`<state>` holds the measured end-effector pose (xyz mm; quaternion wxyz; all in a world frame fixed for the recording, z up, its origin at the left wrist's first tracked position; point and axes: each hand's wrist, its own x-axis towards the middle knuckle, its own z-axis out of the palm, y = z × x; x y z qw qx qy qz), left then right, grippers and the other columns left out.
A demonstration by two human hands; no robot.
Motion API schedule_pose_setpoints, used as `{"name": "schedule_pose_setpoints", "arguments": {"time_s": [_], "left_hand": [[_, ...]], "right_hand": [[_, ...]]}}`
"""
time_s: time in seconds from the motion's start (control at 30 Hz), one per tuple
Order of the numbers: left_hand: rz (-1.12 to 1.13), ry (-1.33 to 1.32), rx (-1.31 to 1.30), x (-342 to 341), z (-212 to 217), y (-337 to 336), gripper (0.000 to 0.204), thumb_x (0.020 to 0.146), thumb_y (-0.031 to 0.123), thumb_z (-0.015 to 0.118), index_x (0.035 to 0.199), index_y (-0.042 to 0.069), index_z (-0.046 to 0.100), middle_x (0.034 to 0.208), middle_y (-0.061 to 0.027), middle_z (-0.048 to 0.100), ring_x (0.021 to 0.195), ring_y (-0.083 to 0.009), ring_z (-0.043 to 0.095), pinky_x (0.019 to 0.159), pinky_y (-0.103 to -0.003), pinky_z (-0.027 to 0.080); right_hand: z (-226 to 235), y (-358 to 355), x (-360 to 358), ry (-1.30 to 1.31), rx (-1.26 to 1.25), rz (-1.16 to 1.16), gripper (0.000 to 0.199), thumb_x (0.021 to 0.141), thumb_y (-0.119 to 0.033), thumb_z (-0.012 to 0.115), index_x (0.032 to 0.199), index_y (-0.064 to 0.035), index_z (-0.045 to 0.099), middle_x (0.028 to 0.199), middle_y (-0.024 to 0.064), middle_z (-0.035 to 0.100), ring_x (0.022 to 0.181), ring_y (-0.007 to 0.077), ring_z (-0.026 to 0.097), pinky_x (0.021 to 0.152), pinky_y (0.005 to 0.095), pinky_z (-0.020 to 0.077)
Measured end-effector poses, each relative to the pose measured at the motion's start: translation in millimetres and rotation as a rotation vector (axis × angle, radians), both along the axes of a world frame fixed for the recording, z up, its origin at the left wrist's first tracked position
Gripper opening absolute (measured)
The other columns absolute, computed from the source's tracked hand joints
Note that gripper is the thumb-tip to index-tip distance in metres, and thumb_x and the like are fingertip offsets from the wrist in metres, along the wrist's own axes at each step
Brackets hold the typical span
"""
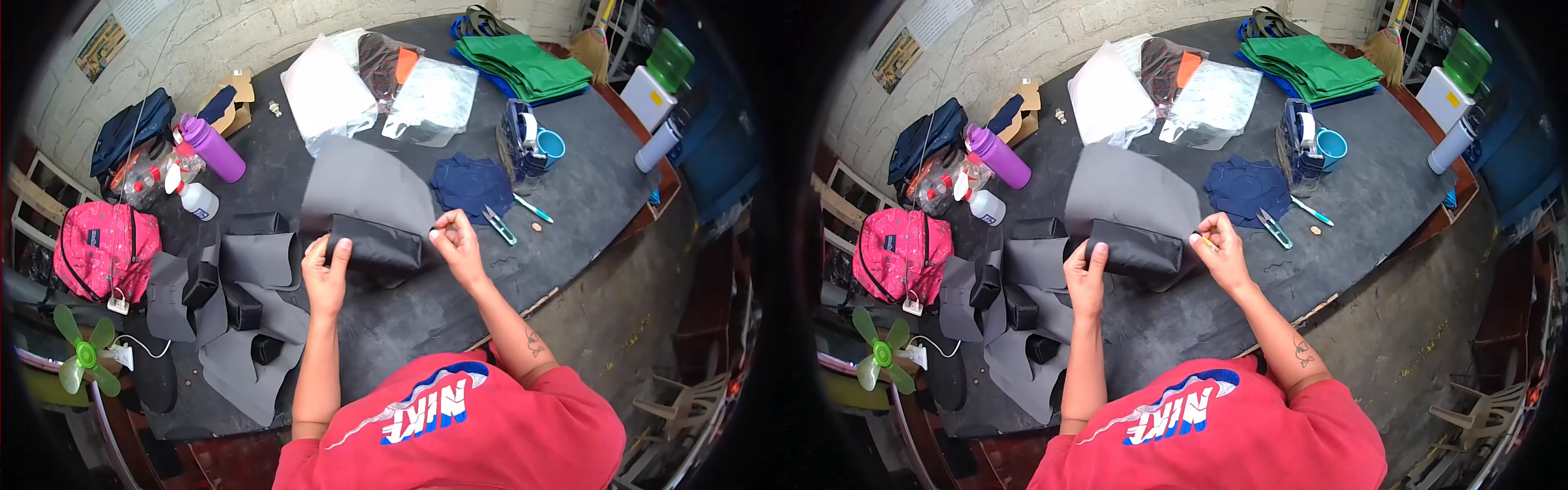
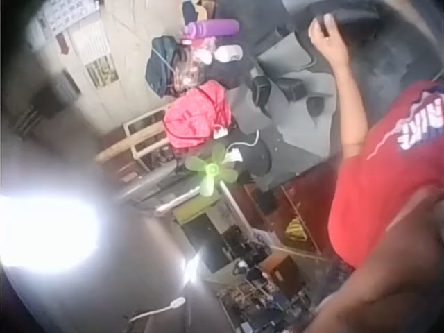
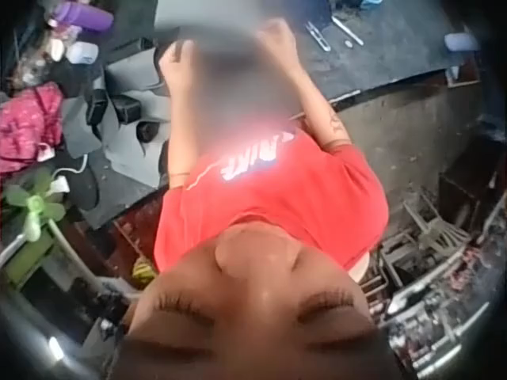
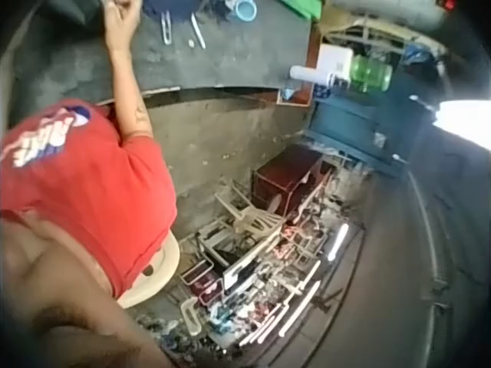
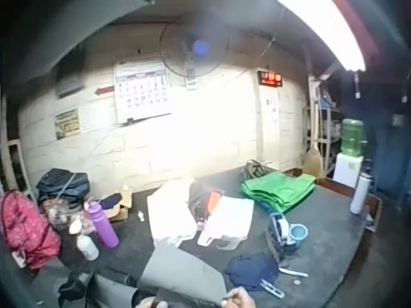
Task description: Marking and organizing pre-cut foam and fabric components for bag manufacturing in a workshop.
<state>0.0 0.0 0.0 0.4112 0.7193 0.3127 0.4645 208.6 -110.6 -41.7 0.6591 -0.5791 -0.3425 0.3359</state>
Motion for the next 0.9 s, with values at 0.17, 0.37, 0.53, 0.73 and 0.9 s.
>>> {"name": "schedule_pose_setpoints", "arguments": {"time_s": [0.17,0.37,0.53,0.73,0.9], "left_hand": [[-0.095,-0.299,-0.262,0,3,-6,0.022,0.094,0.02,0.06,0.086,0.0,0.063,0.081,0.0034,0.059,0.074,-0.0036,0.047,0.071,-0.021,0.04],[-0.098,-0.332,-0.276,6,0,-6,0.021,0.094,0.019,0.06,0.086,0.0,0.064,0.081,0.0045,0.059,0.074,-0.0035,0.046,0.071,-0.021,0.039],[-0.081,-0.274,-0.191,4,-5,-2,0.022,0.094,0.019,0.059,0.084,0.0,0.064,0.082,0.0032,0.059,0.075,-0.0043,0.046,0.072,-0.022,0.041],[-0.157,-0.601,-0.716,1,10,1,0.031,0.098,0.028,0.052,0.098,0.0,0.066,0.095,-0.0036,0.066,0.09,-0.0106,0.058,0.091,-0.029,0.042],[-0.236,-0.146,-0.463,-7,4,4,0.032,0.096,0.027,0.054,0.106,-0.002,0.065,0.112,-0.0075,0.065,0.104,-0.0132,0.057,0.095,-0.03,0.041]], "right_hand": [[27,-3,-11,-0.716,0.156,-0.235,0.028,0.078,-0.009,0.067,0.096,-0.0014,0.047,0.081,0.007,0.049,0.063,0.0159,0.049,0.06,0.0262,0.0427],[41,-4,-11,-1.018,0.139,-0.224,0.037,0.066,-0.006,0.069,0.094,-0.0017,0.045,0.088,0.0122,0.049,0.066,0.0303,0.056,0.053,0.0381,0.0466],[41,-1,-9,-1.033,0.067,-0.182,0.041,0.069,-0.009,0.072,0.097,-0.0016,0.043,0.092,0.0125,0.048,0.065,0.0297,0.055,0.052,0.0385,0.0455],[27,2,1,-0.572,0.064,-0.163,0.046,0.074,-0.012,0.076,0.107,-0.0032,0.045,0.104,0.0081,0.051,0.084,0.0174,0.054,0.079,0.0294,0.0443],[47,3,16,-0.138,0.112,0.132,0.035,0.074,-0.003,0.075,0.099,-0.0047,0.051,0.097,0.0008,0.059,0.095,0.009,0.052,0.086,0.024,0.0411]]}}
